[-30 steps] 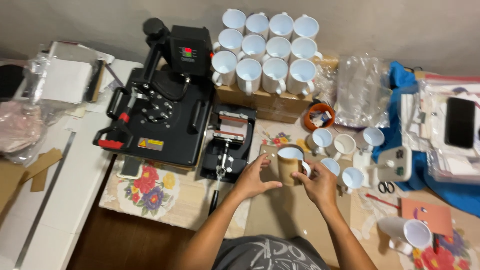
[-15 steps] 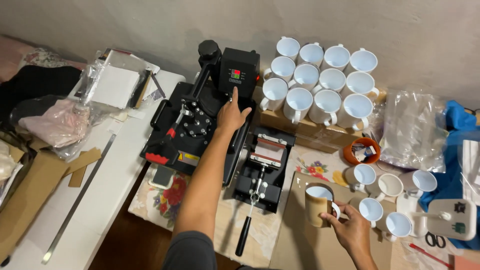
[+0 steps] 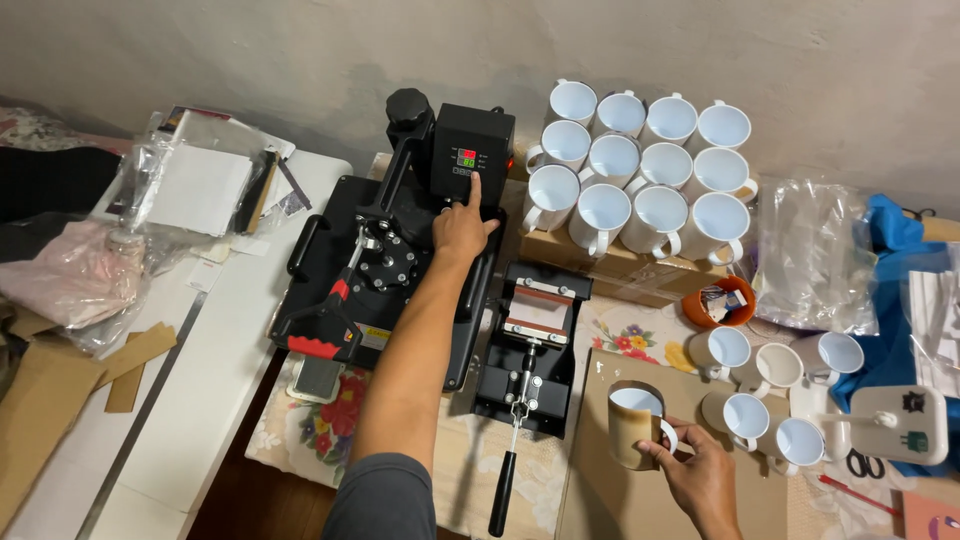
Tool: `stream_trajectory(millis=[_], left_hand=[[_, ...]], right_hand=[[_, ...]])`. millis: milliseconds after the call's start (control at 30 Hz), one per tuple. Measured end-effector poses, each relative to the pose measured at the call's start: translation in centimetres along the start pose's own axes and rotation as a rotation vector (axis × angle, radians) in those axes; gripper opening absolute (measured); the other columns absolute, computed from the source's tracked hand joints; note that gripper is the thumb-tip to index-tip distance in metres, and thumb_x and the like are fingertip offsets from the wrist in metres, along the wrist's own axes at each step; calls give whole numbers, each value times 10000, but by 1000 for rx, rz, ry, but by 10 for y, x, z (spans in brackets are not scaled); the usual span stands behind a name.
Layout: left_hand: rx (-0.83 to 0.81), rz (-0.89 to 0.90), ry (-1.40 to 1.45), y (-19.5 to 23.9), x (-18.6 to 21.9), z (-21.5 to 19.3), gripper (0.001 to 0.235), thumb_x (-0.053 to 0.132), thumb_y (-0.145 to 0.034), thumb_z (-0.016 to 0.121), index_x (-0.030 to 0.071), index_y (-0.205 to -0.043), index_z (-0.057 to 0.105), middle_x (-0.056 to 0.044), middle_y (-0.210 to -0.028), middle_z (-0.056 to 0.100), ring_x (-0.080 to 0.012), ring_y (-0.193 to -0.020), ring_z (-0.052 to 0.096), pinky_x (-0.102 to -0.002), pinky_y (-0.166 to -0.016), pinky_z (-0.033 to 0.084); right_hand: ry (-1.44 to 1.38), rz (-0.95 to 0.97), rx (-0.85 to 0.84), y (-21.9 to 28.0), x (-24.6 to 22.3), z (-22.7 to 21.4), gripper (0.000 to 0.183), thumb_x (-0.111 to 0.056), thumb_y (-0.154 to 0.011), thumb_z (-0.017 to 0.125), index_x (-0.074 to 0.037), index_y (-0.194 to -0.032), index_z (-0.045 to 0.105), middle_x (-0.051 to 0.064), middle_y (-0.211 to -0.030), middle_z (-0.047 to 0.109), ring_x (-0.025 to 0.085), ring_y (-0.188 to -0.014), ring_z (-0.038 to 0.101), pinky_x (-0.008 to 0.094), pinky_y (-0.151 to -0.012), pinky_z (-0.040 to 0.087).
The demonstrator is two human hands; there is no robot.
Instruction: The person wraps a brown transfer sheet around a white mug and places it into a mug press machine. They then move to a nearby table to organize packing materials, including plastic bags, tape, and a tote bag, before returning to the press area.
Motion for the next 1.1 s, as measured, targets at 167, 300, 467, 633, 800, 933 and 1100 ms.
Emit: stream_trajectory(millis=[167, 300, 467, 633, 800, 933, 1100], left_hand=[[-66, 30, -59, 5, -2, -13, 979, 623, -1115, 650, 309, -1862, 102, -217, -1297, 789, -431, -1197, 752, -519, -1006, 581], [-50, 37, 135, 94, 13, -52, 974, 526, -1135, 660, 263, -1862, 66, -263, -1417, 697, -471, -1294, 684, -583, -1076, 552], [-134, 53, 529, 264, 20, -27, 809, 574, -1039, 708, 106, -1676, 535, -87, -1022, 809, -269, -978, 796, -471, -906, 632], [-515, -127, 532, 399, 18, 69, 700, 601, -1124, 590, 189, -1682, 507, -67, -1398, 766, -221, -1251, 756, -407, -1112, 634], [-509, -203, 684, 450, 22, 137, 585, 627, -1140, 538, 133, -1446, 608, -65, -1366, 806, -265, -1194, 794, -418, -964, 625], [-430, -289, 786, 453, 16, 171, 398, 538, -1207, 424, 171, -1285, 559, -49, -852, 731, -216, -630, 727, -388, -611, 615], [-407, -324, 818, 438, 14, 187, 433, 576, -1191, 401, 177, -1221, 567, -96, -780, 733, -243, -510, 691, -398, -429, 532]], right_hand=[[90, -112, -5, 9, -10, 7, 364, -234, -757, 1049, -32, -741, 746, 30, -1371, 884, 187, -1121, 833, 372, -927, 713], [104, -168, -2, 8, -11, 9, 386, -241, -727, 1071, -44, -734, 739, 12, -1361, 887, 186, -1147, 846, 373, -944, 714], [94, -209, -54, 0, -8, 12, 390, -271, -754, 1054, -29, -789, 750, 3, -1385, 871, 176, -1052, 855, 358, -981, 726], [204, -267, -69, -23, -2, 12, 437, -385, -744, 1058, -64, -847, 780, -5, -1380, 865, 230, -1043, 853, 391, -938, 683], [287, -334, -83, -77, 0, 22, 687, -473, -740, 1039, -157, -1322, 859, 8, -1317, 863, 236, -996, 821, 377, -914, 632], [450, -548, -32, -119, -11, 43, 679, -500, -690, 1054, -173, -1258, 875, 40, -1191, 873, 285, -1036, 792, 415, -886, 581], [542, -528, -101, -118, -63, 49, 459, -374, -754, 1043, -88, -927, 727, 111, -1001, 786, 373, -871, 705, 524, -731, 485]])
Point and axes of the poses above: each hand's wrist, its own y-axis away from the middle knuckle, its own z-axis out of the palm, x = y × z, the point moved 7 cm from there along -y, towards the middle knuckle
